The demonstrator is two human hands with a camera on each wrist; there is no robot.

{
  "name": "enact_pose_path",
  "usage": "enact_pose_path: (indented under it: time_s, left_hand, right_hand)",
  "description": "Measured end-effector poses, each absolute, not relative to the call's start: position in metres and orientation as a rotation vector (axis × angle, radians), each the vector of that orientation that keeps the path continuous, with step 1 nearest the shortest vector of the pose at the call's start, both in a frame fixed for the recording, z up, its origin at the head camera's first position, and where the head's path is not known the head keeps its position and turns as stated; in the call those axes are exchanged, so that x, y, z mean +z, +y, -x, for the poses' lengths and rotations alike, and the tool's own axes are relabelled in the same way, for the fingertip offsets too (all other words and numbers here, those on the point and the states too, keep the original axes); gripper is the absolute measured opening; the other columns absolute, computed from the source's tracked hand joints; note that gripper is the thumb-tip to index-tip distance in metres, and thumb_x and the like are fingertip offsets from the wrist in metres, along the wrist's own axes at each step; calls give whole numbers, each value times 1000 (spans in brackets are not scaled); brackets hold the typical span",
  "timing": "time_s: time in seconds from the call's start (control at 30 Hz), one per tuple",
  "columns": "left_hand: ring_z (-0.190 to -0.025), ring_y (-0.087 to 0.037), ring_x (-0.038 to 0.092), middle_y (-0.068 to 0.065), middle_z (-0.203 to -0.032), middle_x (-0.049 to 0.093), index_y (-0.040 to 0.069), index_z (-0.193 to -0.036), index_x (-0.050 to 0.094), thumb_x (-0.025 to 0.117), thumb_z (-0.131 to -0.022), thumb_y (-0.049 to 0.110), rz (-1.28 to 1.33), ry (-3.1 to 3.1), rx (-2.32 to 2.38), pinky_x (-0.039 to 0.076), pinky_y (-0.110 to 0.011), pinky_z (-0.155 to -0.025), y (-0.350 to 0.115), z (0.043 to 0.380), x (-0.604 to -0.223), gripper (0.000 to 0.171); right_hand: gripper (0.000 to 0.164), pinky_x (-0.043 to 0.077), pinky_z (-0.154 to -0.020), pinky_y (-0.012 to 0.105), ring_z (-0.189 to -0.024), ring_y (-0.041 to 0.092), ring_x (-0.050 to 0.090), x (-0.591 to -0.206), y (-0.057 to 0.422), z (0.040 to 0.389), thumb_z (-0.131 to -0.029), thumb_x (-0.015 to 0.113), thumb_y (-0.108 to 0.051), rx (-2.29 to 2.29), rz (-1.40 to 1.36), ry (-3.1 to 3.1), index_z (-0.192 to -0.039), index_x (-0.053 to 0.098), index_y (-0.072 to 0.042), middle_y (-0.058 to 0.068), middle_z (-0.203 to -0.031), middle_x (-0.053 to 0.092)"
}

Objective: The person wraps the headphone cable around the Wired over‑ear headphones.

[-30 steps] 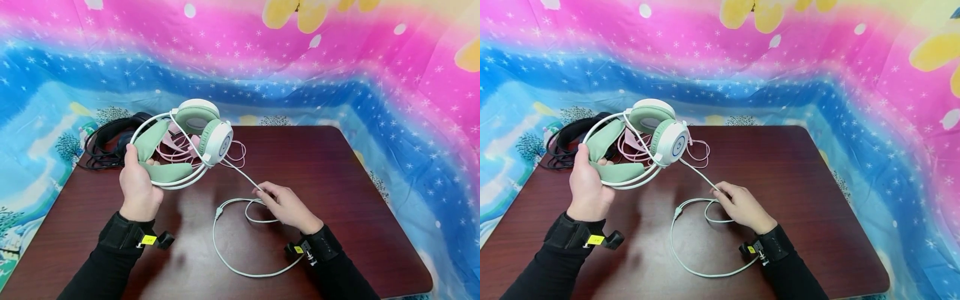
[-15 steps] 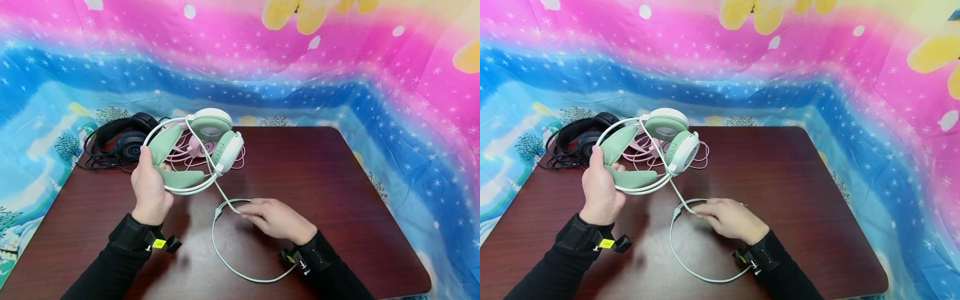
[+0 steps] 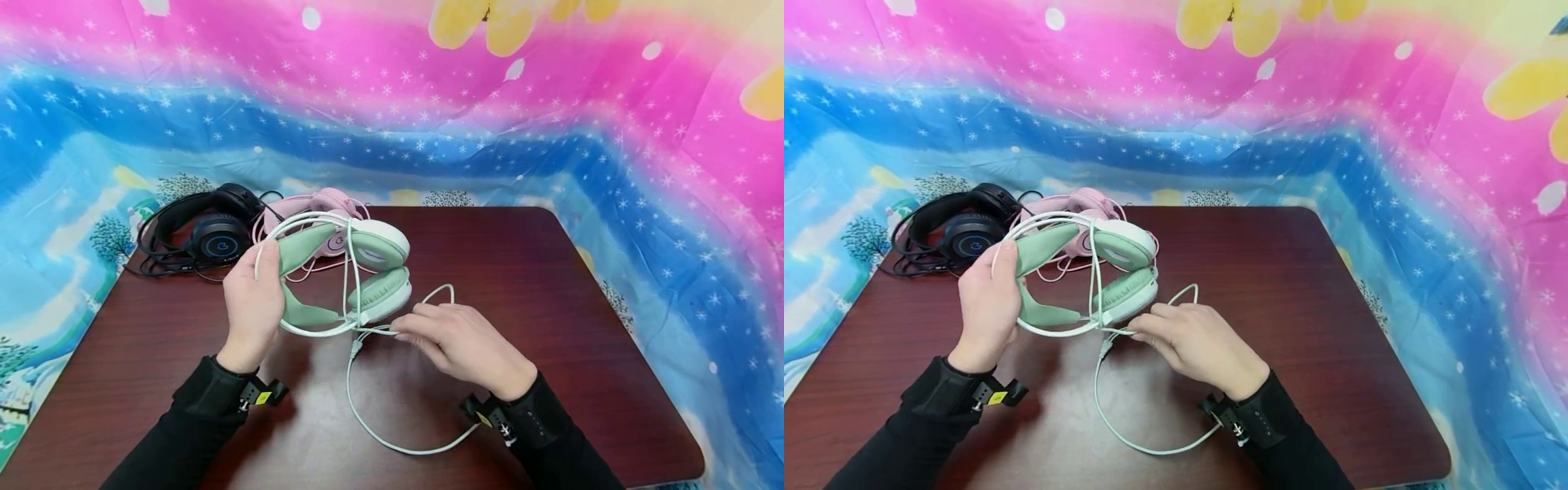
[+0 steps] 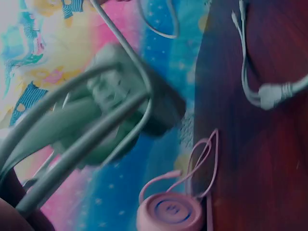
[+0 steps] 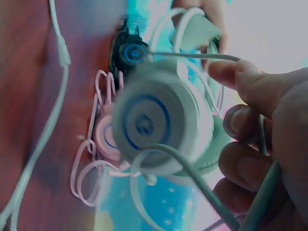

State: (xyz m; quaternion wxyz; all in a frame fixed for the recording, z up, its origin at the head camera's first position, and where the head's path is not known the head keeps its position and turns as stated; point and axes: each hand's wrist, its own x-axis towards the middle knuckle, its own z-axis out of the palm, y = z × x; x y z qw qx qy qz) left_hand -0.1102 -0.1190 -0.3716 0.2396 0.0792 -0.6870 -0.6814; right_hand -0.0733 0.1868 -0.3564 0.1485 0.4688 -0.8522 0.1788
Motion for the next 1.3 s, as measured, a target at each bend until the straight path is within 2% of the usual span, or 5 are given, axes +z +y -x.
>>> enact_pose_path:
  time_s: [0.17, 0.47, 0.73, 1.03, 1.3]
  left_hand:
    - [-130, 1, 64, 3, -142, 75, 28, -146, 73, 59, -115, 30, 35, -2025, -1570, 50, -15, -103, -126, 106, -356, 34]
    - [-88, -15, 63, -11, -102, 83, 30, -145, 74, 56, -115, 40, 200, -2417, -1314, 46, -26, -76, -133, 96, -323, 36]
    - [-131, -22, 67, -6, -136, 78, 24, -146, 73, 56, -115, 41, 314, -2668, -1381, 50, -45, -106, -142, 93, -320, 40]
    - [-153, -16, 53, 3, -156, 66, 30, -141, 76, 59, -114, 44, 382, -2735, -1533, 42, -46, -125, -142, 90, -319, 35]
    - [-137, -3, 63, 9, -132, 79, 28, -138, 78, 59, -115, 42, 413, -2733, -1682, 46, -23, -115, -142, 88, -315, 33]
  right_hand:
    - [9, 41, -70, 23, -77, 0, 58, -347, 185, 80, -103, 79, -27, 474, -1322, -2424, -112, 77, -28, -18, -90, 69]
    - [13, 42, -86, 34, -79, 8, 55, -342, 183, 88, -98, 84, -30, 380, -1308, -2354, -107, 76, -26, -19, -91, 72]
    - [19, 37, -96, 47, -95, 14, 59, -339, 194, 98, -93, 88, -27, 421, -1221, -2340, -109, 77, -27, -15, -94, 69]
    - [33, 30, -117, 70, -145, 38, 52, -351, 197, 109, -93, 88, -22, 346, -1162, -2296, -125, 83, -32, 10, -152, 63]
    - [51, 37, -113, 66, -151, 40, 46, -354, 199, 111, -92, 90, -15, 431, -1151, -2399, -138, 75, -27, 14, -165, 51]
